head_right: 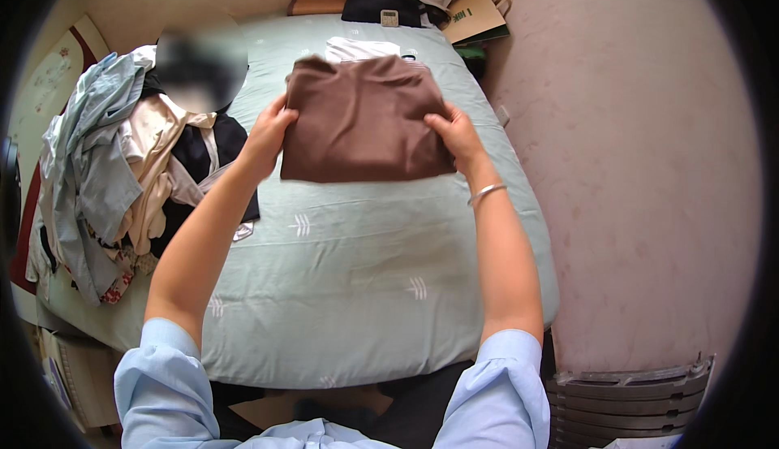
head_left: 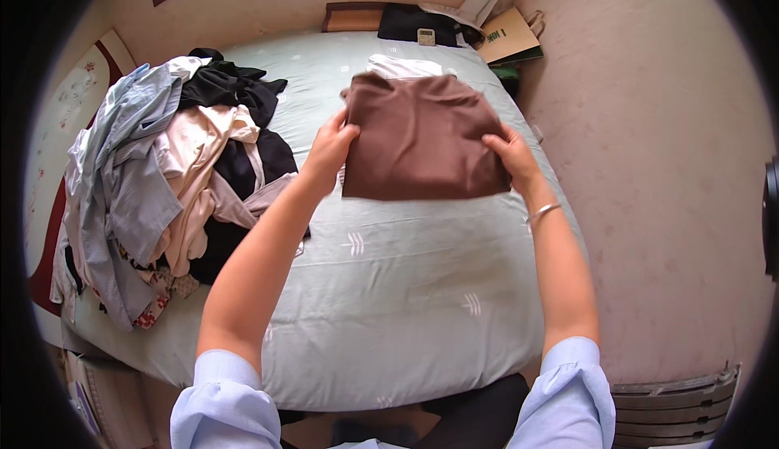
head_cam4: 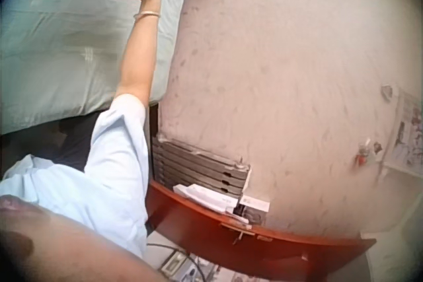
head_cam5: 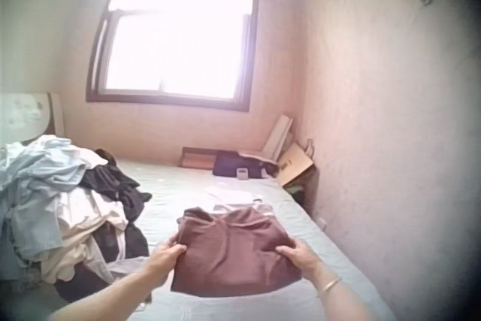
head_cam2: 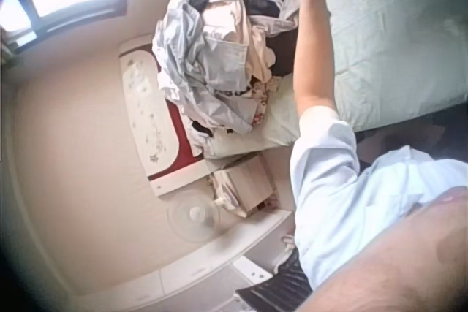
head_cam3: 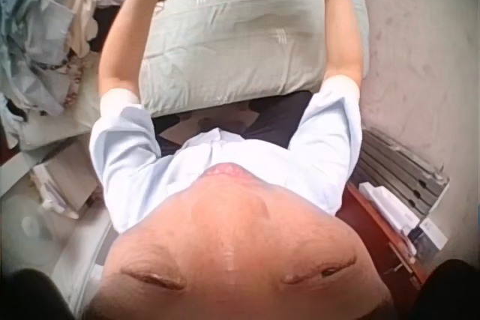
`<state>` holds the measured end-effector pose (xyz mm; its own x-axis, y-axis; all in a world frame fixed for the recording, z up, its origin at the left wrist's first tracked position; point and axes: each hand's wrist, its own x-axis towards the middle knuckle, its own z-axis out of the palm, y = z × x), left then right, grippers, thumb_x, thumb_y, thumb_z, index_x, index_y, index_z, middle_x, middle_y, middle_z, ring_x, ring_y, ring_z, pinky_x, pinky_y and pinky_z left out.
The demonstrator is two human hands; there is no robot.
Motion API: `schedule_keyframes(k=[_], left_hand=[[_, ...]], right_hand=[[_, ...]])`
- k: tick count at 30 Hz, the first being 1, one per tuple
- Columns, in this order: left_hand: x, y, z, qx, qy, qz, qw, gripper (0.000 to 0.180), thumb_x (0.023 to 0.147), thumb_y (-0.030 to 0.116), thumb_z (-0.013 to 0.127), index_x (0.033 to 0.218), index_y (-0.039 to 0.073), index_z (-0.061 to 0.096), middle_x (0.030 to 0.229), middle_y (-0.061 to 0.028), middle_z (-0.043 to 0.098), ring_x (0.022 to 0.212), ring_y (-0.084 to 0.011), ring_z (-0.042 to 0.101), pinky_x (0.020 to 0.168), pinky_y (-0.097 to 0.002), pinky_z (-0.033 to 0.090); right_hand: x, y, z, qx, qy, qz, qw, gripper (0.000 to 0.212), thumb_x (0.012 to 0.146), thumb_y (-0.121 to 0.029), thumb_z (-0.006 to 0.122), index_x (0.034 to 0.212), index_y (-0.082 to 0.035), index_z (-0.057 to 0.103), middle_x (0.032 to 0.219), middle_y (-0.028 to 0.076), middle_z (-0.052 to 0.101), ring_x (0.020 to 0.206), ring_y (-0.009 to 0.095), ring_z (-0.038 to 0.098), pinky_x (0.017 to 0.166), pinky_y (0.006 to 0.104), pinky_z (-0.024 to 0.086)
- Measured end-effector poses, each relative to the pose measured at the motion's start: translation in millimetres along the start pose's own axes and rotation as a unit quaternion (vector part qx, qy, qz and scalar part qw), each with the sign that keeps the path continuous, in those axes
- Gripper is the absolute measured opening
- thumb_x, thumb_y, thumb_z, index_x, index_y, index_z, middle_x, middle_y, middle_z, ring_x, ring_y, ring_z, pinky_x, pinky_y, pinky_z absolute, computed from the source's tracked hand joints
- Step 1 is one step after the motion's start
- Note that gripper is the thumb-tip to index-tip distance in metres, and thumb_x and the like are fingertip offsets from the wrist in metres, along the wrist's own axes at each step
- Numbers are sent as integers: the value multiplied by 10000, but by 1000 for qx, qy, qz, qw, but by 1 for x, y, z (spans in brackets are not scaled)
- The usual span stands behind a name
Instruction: The person folds a brown long-sleeved shirt, a black long-sleeved shirt, and a light pink long-sleeved shirt on a bed. They smooth out each garment, fold the sleeves and sides, and then fold the body of the shirt before placing it on a growing stack of folded clothes.
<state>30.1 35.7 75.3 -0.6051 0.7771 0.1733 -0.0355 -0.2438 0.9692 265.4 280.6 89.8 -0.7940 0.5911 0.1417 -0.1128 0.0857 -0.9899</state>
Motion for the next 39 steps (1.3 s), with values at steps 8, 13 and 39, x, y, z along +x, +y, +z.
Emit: schedule_keyframes(k=[8,13,39], left_hand=[[111,-44,10,91,76,-61,991,515,908,153,572,1391,31,442,1069,-120,625,845,-145,599,680,-270,496],[115,-113,3,357,87,-35,930,476,904,237,600,1311,7,511,1074,-134,636,882,-197,605,740,-349,505],[147,-133,42,695,-13,81,714,712,919,646,414,1492,225,373,1578,-179,228,1458,-361,207,1172,-461,187]], right_hand=[[107,35,-45,-195,97,-21,976,394,892,-153,662,1223,44,581,1048,107,685,909,148,642,817,272,513],[119,117,-61,-296,165,-21,941,452,864,-244,680,1212,30,591,1092,159,677,1001,233,642,873,334,499],[125,116,39,-637,41,-15,770,674,928,-665,365,1495,-301,350,1588,85,247,1474,304,178,1159,586,101]])
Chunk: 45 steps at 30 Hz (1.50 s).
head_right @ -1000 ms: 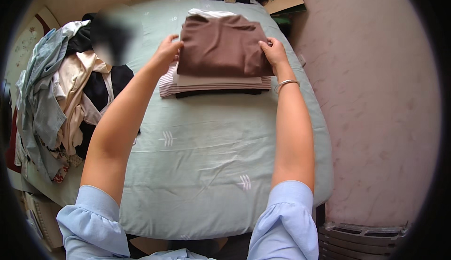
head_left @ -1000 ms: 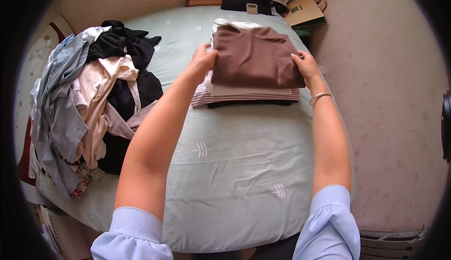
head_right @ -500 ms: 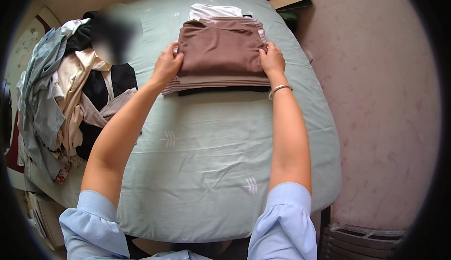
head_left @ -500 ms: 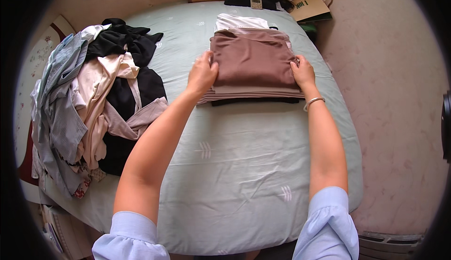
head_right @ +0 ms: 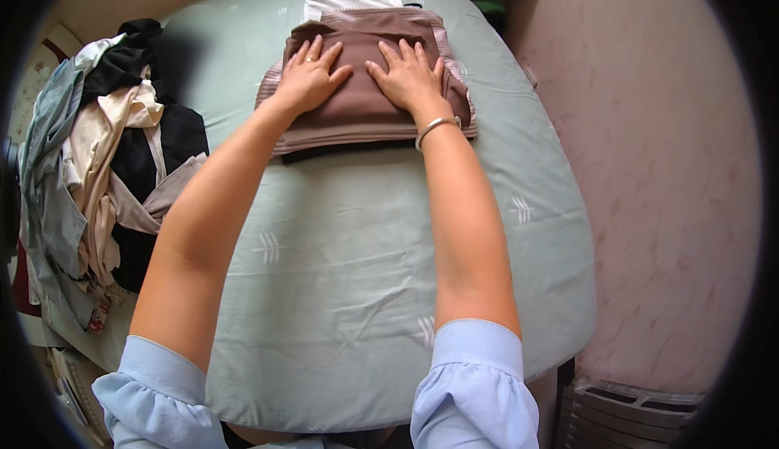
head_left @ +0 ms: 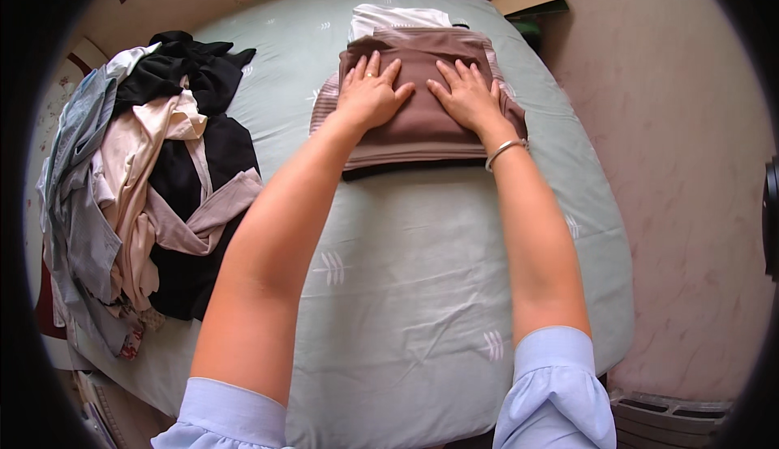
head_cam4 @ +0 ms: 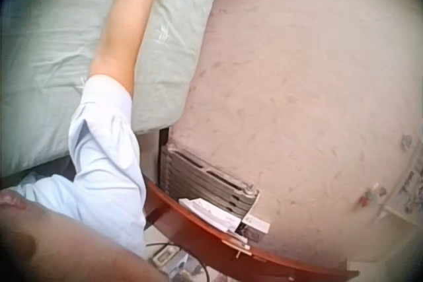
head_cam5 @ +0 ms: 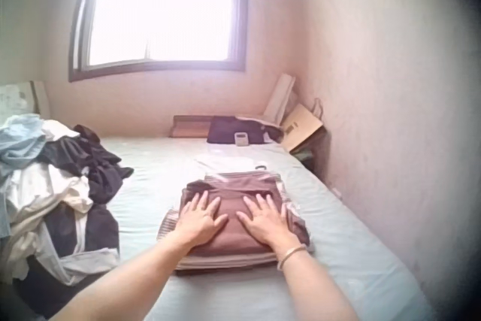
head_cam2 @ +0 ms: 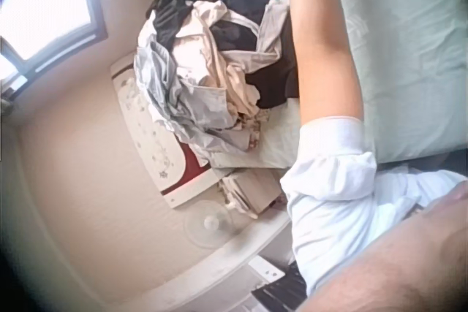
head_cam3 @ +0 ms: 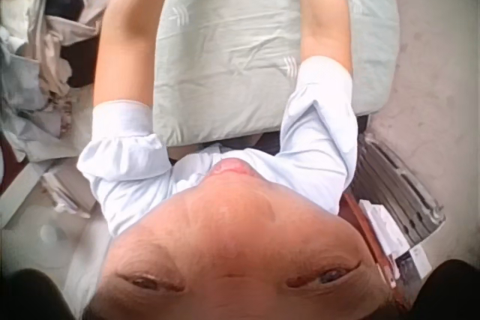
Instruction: The person folds a brown long-sleeved shirt, a black long-sleeved shirt, and a light pink long-sleeved shirt on a bed. They smooth out each garment, fold the sleeves and sides, and then fold the body of the shirt before placing it on a growing stack of folded clothes.
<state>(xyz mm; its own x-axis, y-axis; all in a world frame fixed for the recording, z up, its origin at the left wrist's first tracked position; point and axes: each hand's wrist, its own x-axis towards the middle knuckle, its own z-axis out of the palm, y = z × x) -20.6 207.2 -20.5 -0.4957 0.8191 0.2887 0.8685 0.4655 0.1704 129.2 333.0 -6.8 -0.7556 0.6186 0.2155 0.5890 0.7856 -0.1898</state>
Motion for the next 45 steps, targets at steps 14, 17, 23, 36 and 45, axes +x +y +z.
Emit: schedule_keyframes(k=[14,17,23,36,45], left_hand=[[-12,8,-26,-34,-16,-27,999,713,936,632,388,1482,174,390,1545,-237,268,1443,-367,245,1170,-427,207],[-30,7,-24,-32,-24,-6,999,729,934,640,388,1479,156,392,1549,-219,272,1445,-360,244,1168,-427,216],[-41,5,-28,-43,-14,1,999,709,940,611,401,1470,140,397,1539,-222,291,1436,-358,266,1163,-419,237],[-184,-6,-71,-327,47,-62,942,667,978,488,465,1489,79,336,1529,-285,257,1443,-382,228,1163,-414,211],[-282,-53,-138,-441,98,-104,886,670,985,490,466,1488,69,332,1529,-288,254,1450,-364,224,1162,-393,211]], right_hand=[[-26,48,-6,-15,119,-8,993,590,964,-583,378,1474,-287,387,1557,17,329,1437,288,281,1132,592,178],[-37,53,0,21,90,-5,996,552,977,-550,386,1458,-279,418,1546,10,349,1433,286,290,1132,582,188],[-45,58,12,53,103,13,993,526,983,-519,404,1411,-226,489,1524,39,384,1408,280,335,1129,520,245],[-162,-13,15,573,292,107,758,444,1051,-264,368,1437,-56,433,1543,119,320,1433,223,274,1172,341,219],[-218,-199,-1,752,102,95,644,503,1027,-401,359,1466,-159,400,1533,0,366,1435,209,258,1150,457,137]])
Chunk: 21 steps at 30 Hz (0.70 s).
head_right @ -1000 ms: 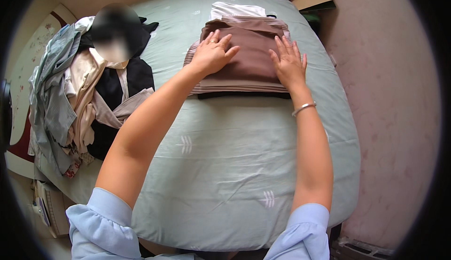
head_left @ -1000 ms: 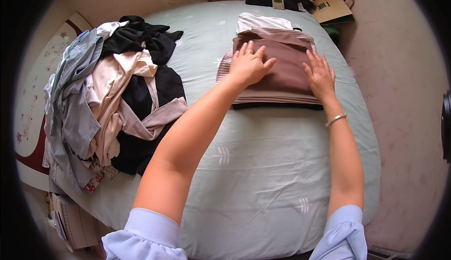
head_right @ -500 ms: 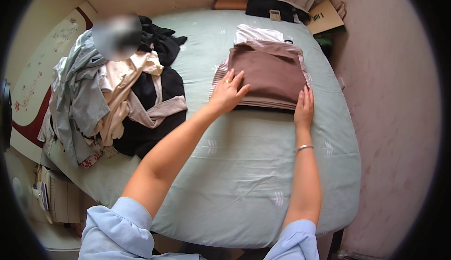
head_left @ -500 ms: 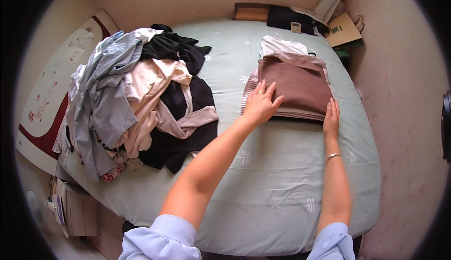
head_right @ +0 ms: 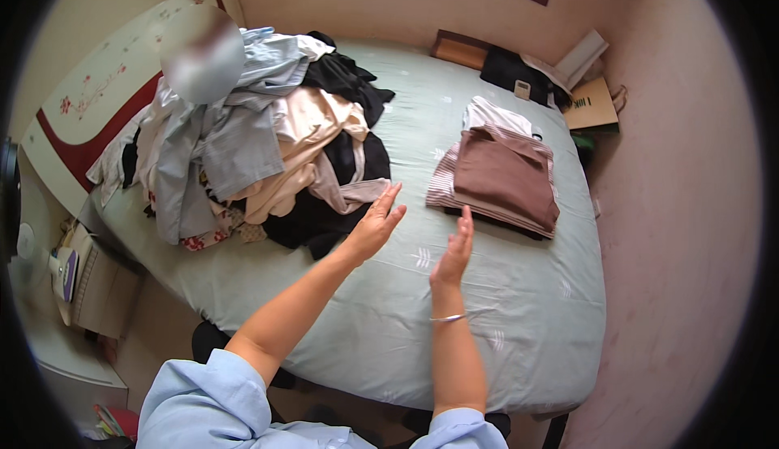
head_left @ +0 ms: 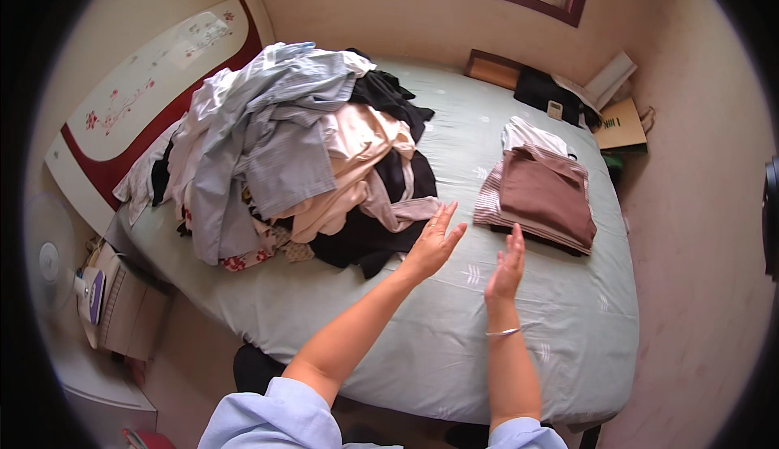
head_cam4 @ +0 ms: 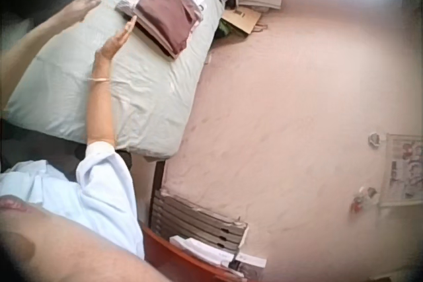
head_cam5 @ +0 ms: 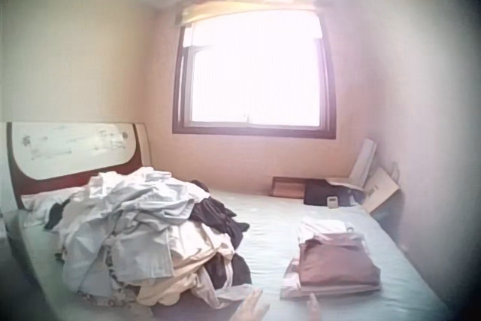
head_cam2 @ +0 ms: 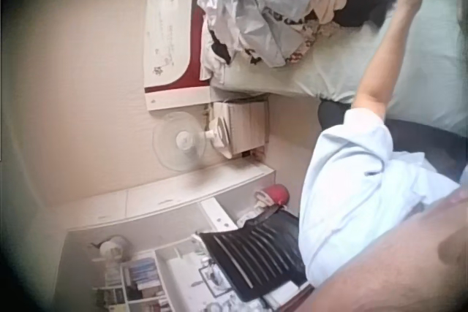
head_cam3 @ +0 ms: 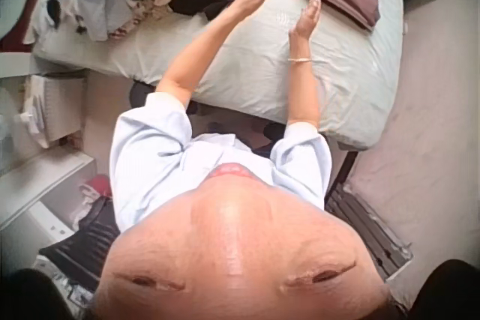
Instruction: The person folds a brown long-sleeved shirt, a black long-sleeved shirt, and a light pink long-sleeved shirt on a bed. They smooth out each garment, fold the sleeves and sides, and then fold the body of the shirt before placing it on a growing stack of folded clothes.
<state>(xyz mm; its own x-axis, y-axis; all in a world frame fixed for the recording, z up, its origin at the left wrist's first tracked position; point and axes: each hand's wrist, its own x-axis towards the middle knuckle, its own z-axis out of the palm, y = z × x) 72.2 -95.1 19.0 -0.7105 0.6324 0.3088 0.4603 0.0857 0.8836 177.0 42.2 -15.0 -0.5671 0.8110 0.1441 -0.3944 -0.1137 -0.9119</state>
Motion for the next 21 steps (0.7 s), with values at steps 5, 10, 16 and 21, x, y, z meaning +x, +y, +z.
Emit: schedule_keyframes(k=[5,10,16,21], left_hand=[[-14,-4,-62,-45,73,14,996,633,988,432,500,1462,34,365,1502,-300,302,1438,-359,262,1145,-383,244],[11,-16,-101,-94,112,11,989,665,990,467,468,1474,28,342,1509,-262,319,1439,-351,259,1158,-389,221],[100,-47,-128,-167,163,87,968,714,985,460,482,1472,-29,298,1509,-231,333,1420,-321,304,1159,-376,230],[134,-64,-174,-370,148,-22,917,637,999,384,509,1517,108,260,1460,-102,405,1288,-193,456,1040,-317,390]], right_hand=[[-13,20,94,21,-96,45,994,566,1010,-438,403,1491,-145,354,1560,28,315,1443,223,252,1151,454,137],[-2,9,189,30,-162,27,986,568,1010,-398,438,1456,-49,383,1482,106,395,1368,209,348,1116,352,280],[75,61,265,50,-191,-4,980,539,1013,-305,457,1444,5,364,1456,168,413,1301,250,448,1071,336,367],[118,74,329,-145,-151,-147,967,558,908,-131,587,1407,25,394,1371,258,450,1244,349,495,1051,377,403]])
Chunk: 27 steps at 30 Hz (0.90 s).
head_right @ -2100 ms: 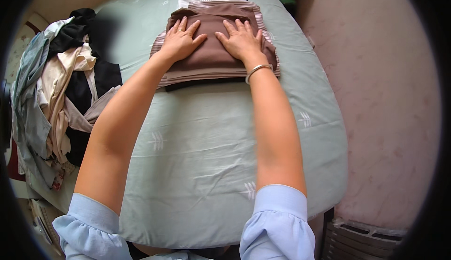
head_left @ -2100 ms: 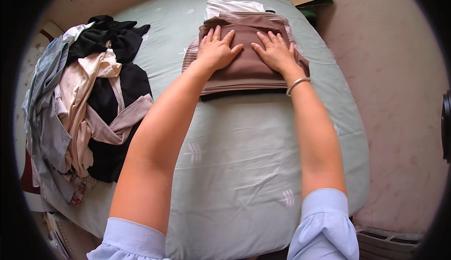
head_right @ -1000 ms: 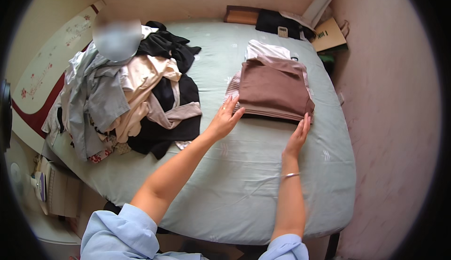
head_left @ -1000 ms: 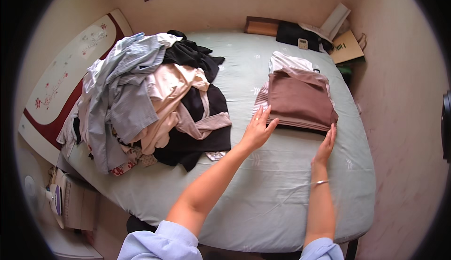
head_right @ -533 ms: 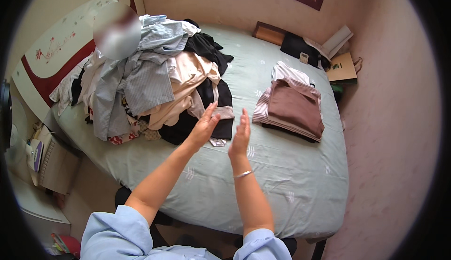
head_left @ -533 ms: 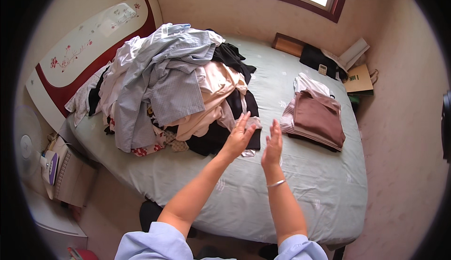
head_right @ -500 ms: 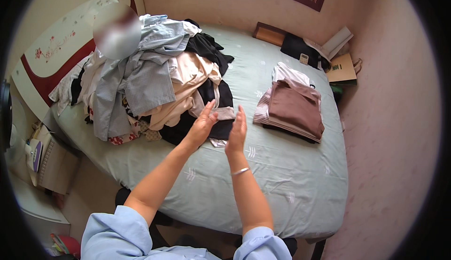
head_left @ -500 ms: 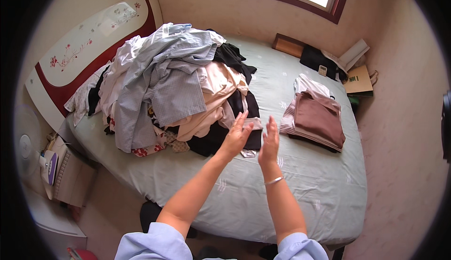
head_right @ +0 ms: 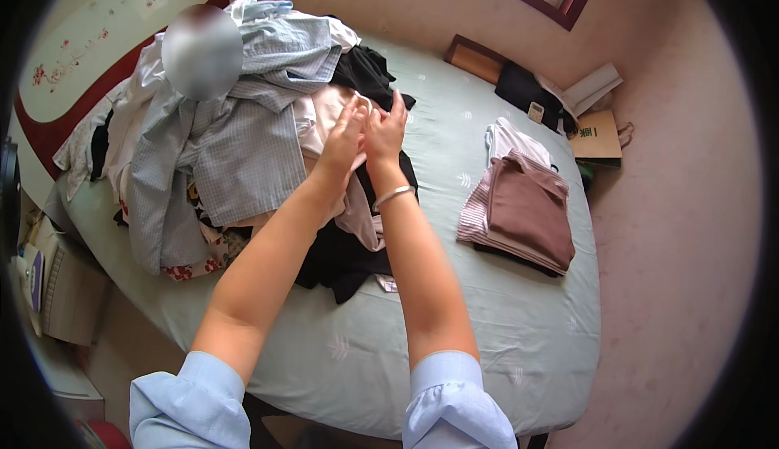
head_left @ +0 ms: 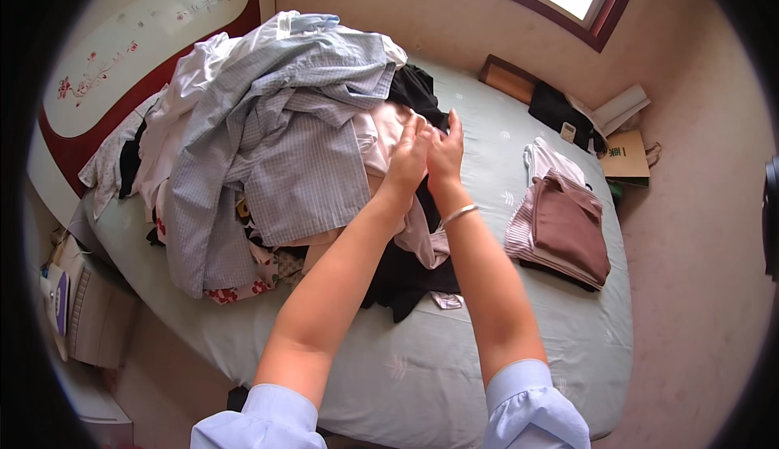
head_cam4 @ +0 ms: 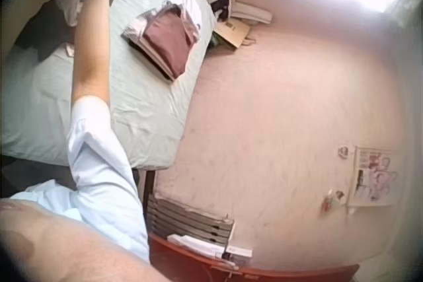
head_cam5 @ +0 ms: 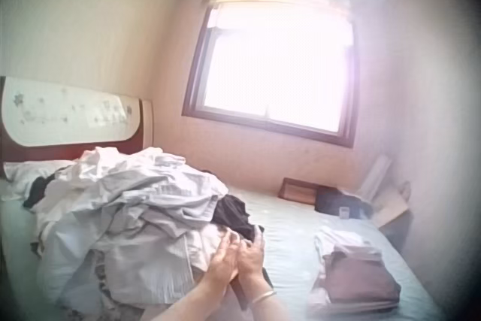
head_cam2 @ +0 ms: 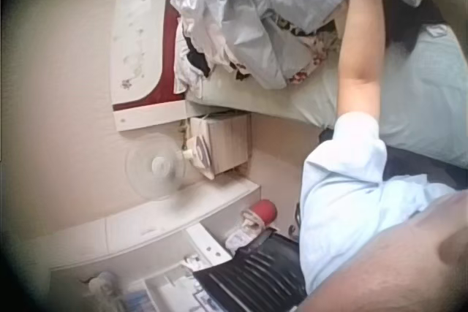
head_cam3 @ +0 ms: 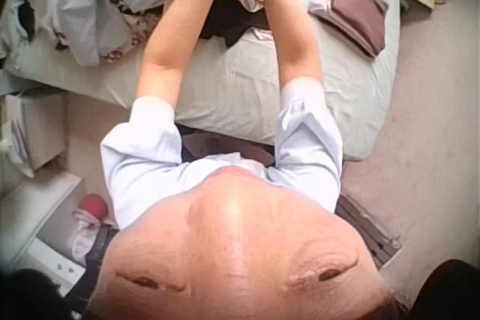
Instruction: The person folds a brown long-sleeved shirt, a black long-sleeved shirt, and a light pink long-sleeved shirt on a bed. They smooth out each garment, fold the sleeves and sides, and then fold the body of the shirt before placing it on a growing stack of folded clothes.
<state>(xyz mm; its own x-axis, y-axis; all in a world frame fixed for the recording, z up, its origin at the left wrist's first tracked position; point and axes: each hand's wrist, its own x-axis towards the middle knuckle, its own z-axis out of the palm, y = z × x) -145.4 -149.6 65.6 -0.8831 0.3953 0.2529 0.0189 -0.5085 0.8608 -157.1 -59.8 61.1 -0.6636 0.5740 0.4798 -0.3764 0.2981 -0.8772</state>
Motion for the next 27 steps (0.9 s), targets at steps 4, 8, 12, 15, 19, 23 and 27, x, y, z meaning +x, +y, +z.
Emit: schedule_keyframes(k=[4,8,12,15,19,23,27], left_hand=[[-22,10,18,-111,68,-89,988,625,1006,345,498,1519,97,242,1493,-122,357,1367,-213,376,1077,-337,340],[-21,-6,1,-133,54,-58,988,612,1009,309,494,1518,89,235,1530,-128,294,1426,-225,290,1105,-343,290],[-22,-7,-4,-216,46,-56,974,406,995,307,533,1342,104,472,1278,-69,542,1191,-176,512,1017,-327,400],[-26,3,-12,-225,46,-95,969,379,948,330,615,1224,76,559,1107,-41,631,1006,-173,612,889,-330,506],[-56,15,9,-184,26,-115,976,377,907,210,655,1215,10,572,1116,-93,662,970,-216,669,859,-348,555],[-99,12,14,-197,101,-108,969,329,894,116,622,1193,-15,577,1098,-129,669,957,-256,677,861,-377,566],[-136,14,22,-213,170,-100,957,347,894,107,606,1206,-34,553,1152,-157,647,1036,-309,645,937,-439,532]], right_hand=[[55,34,-12,-213,15,-69,975,550,832,-71,638,1348,15,470,1268,271,538,1089,360,596,937,403,483],[69,24,-14,-112,-67,51,990,157,870,-91,638,967,22,689,735,117,692,461,135,607,407,310,457],[20,-8,-26,-166,-119,-170,964,216,882,-146,662,745,-1,582,615,151,580,528,266,575,489,380,432],[-51,-36,-54,-239,-191,-243,920,269,869,-170,672,710,-18,516,622,173,529,599,350,554,545,426,435],[-135,-77,-114,-285,-250,-240,894,273,884,-182,654,719,-41,487,612,143,499,612,330,549,563,442,429],[-192,-115,-176,-303,-278,-214,886,303,880,-179,659,687,-54,462,594,119,485,588,300,520,560,424,425],[-248,-150,-248,-329,-298,-198,874,319,858,-140,673,660,-60,436,582,97,484,560,288,495,563,392,430]])
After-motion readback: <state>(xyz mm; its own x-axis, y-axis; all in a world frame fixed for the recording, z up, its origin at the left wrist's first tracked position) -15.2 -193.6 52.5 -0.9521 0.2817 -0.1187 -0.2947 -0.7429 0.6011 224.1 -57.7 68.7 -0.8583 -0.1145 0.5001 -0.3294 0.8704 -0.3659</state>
